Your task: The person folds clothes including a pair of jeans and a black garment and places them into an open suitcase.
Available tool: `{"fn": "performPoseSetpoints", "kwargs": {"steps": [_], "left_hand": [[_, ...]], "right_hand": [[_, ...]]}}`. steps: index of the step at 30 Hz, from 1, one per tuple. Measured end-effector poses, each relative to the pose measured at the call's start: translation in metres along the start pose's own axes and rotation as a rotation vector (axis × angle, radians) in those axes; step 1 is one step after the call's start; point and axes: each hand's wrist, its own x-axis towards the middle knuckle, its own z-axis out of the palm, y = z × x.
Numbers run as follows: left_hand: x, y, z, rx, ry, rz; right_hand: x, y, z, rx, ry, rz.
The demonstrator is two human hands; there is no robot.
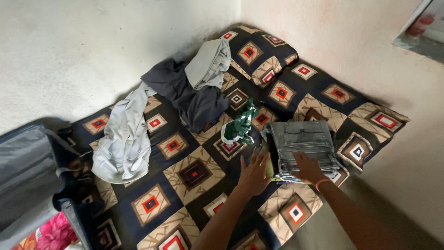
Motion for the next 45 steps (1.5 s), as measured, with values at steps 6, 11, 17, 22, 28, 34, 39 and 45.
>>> {"fn": "performPoseSetpoints", "kwargs": {"steps": [6,11,17,22,28,34,39,45], "left_hand": [[0.003,-0.006,-0.005,-0.034,-0.004,-0.05],[0.0,-0.012,-0.004,-0.069,-0.008,-0.068],[-0.004,-0.024,0.0,-0.079,-0.02,-0.099],[-0.014,-0.029,-0.013,-0.068,-0.07,-0.145],[-0.025,-0.038,-0.027,-0.054,-0.055,-0.159],[-0.038,-0.049,-0.032,-0.083,-0.048,-0.223],[-0.04,-0.086,0.013,-0.209,0.041,-0.292],[-0.055,-0.157,0.058,-0.954,0.451,-0.618]], "right_hand": [[-0.006,-0.003,0.009,-0.163,0.111,-0.062],[-0.016,-0.021,0.003,-0.247,0.142,0.005],[0.007,-0.014,0.02,-0.218,0.32,-0.032],[0.018,0.001,0.003,-0.107,0.251,-0.139],[0.029,0.014,-0.037,-0.049,-0.03,-0.112],[0.016,-0.007,-0.119,-0.045,0.037,-0.092],[-0.008,-0.039,-0.188,0.149,0.195,-0.153],[0.002,-0.08,-0.21,0.556,0.335,-0.413]]}}
